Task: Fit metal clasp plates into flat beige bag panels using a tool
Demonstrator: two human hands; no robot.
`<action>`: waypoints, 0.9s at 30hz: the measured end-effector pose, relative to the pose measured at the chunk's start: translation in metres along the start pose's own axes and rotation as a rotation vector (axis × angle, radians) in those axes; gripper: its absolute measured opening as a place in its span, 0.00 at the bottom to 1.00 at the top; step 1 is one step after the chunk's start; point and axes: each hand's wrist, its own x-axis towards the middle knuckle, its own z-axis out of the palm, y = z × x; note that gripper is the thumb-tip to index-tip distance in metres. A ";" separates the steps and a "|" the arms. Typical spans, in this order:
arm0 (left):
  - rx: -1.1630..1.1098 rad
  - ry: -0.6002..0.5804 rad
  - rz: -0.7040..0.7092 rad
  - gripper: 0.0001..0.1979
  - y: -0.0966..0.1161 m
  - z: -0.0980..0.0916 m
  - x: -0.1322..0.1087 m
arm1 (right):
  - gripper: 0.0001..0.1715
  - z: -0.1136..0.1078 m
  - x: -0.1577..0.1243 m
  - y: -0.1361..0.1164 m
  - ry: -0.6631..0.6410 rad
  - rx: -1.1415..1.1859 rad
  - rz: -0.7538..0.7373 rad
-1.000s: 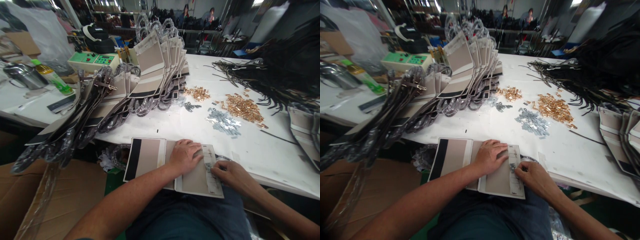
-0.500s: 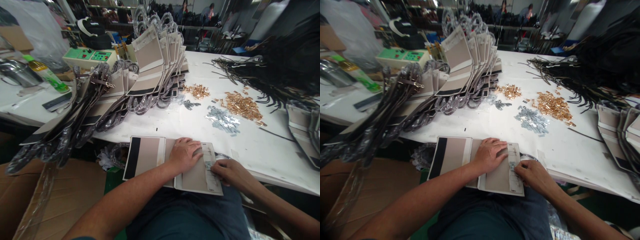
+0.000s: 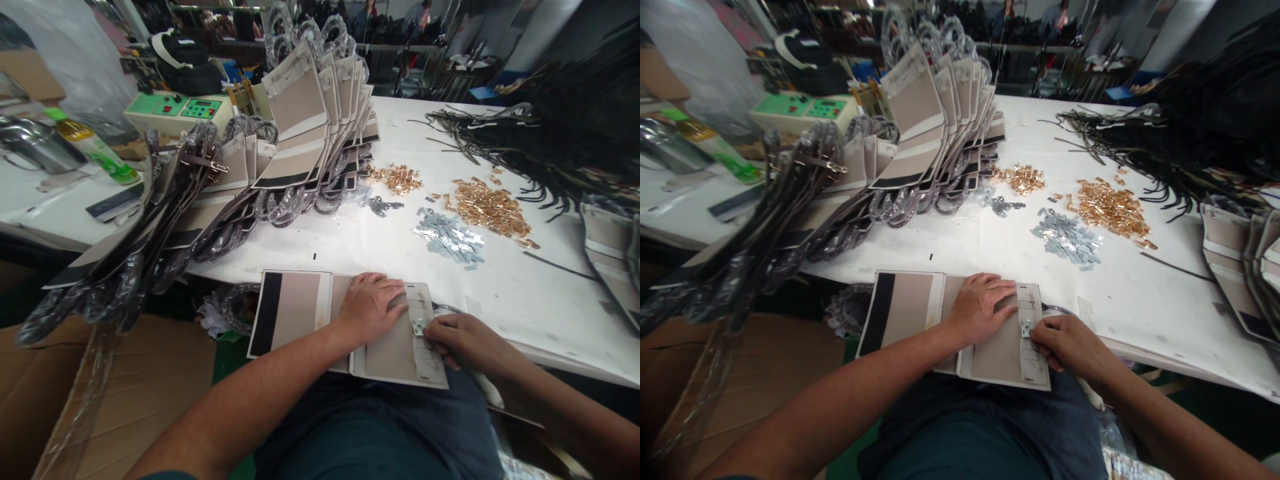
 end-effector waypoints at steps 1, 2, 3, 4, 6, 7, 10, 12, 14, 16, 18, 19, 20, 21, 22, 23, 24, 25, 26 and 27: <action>0.000 0.003 0.000 0.18 0.000 0.000 0.000 | 0.20 0.001 0.000 -0.001 0.007 -0.013 0.005; 0.001 0.004 -0.001 0.18 0.000 0.000 0.000 | 0.21 0.001 0.000 -0.001 0.015 -0.033 0.011; 0.003 0.002 -0.002 0.18 0.000 0.001 0.001 | 0.21 0.002 0.000 -0.002 0.024 -0.055 0.017; 0.005 -0.001 -0.003 0.18 0.000 0.001 0.001 | 0.21 0.002 0.001 -0.002 0.031 -0.078 0.019; 0.010 -0.008 -0.004 0.18 0.000 0.000 0.001 | 0.22 0.003 0.003 0.000 0.041 -0.136 0.014; 0.012 -0.009 -0.001 0.18 0.000 0.000 0.001 | 0.22 0.003 0.005 0.001 0.047 -0.166 0.010; 0.011 -0.002 0.012 0.17 0.000 -0.001 0.000 | 0.22 0.002 0.009 0.007 0.052 -0.203 -0.002; 0.010 0.005 0.016 0.17 0.000 -0.001 0.000 | 0.21 0.002 0.010 0.010 0.048 -0.188 -0.008; 0.008 0.011 0.020 0.17 -0.001 0.000 0.000 | 0.21 0.002 0.011 0.010 0.041 -0.172 -0.005; 0.008 0.015 0.026 0.17 -0.001 0.000 -0.001 | 0.20 0.002 0.011 0.010 0.043 -0.179 -0.002; 0.007 0.020 0.030 0.17 -0.001 0.001 0.000 | 0.19 0.001 0.011 0.009 0.051 -0.211 -0.021; 0.006 0.025 0.029 0.17 -0.001 0.002 0.000 | 0.18 0.001 0.011 0.010 0.051 -0.227 -0.032; 0.004 0.030 0.029 0.17 -0.001 0.002 0.000 | 0.17 0.001 0.011 0.010 0.048 -0.239 -0.040; 0.003 0.034 0.029 0.17 -0.002 0.002 0.000 | 0.17 0.001 0.012 0.010 0.045 -0.247 -0.043; 0.002 0.037 0.031 0.17 -0.002 0.002 0.000 | 0.17 0.001 0.011 0.010 0.045 -0.257 -0.044; 0.002 0.038 0.034 0.17 -0.002 0.002 0.000 | 0.17 0.002 0.011 0.010 0.051 -0.273 -0.043; 0.003 0.038 0.037 0.17 -0.002 0.002 0.000 | 0.16 0.002 0.011 0.008 0.061 -0.298 -0.043; 0.005 0.037 0.039 0.17 -0.002 0.002 0.001 | 0.16 0.003 0.010 0.006 0.076 -0.334 -0.047; 0.007 0.036 0.039 0.17 -0.002 0.002 0.001 | 0.16 0.004 0.009 0.003 0.094 -0.381 -0.053; 0.008 0.037 0.039 0.16 -0.002 0.002 0.001 | 0.17 0.005 0.007 -0.001 0.113 -0.439 -0.059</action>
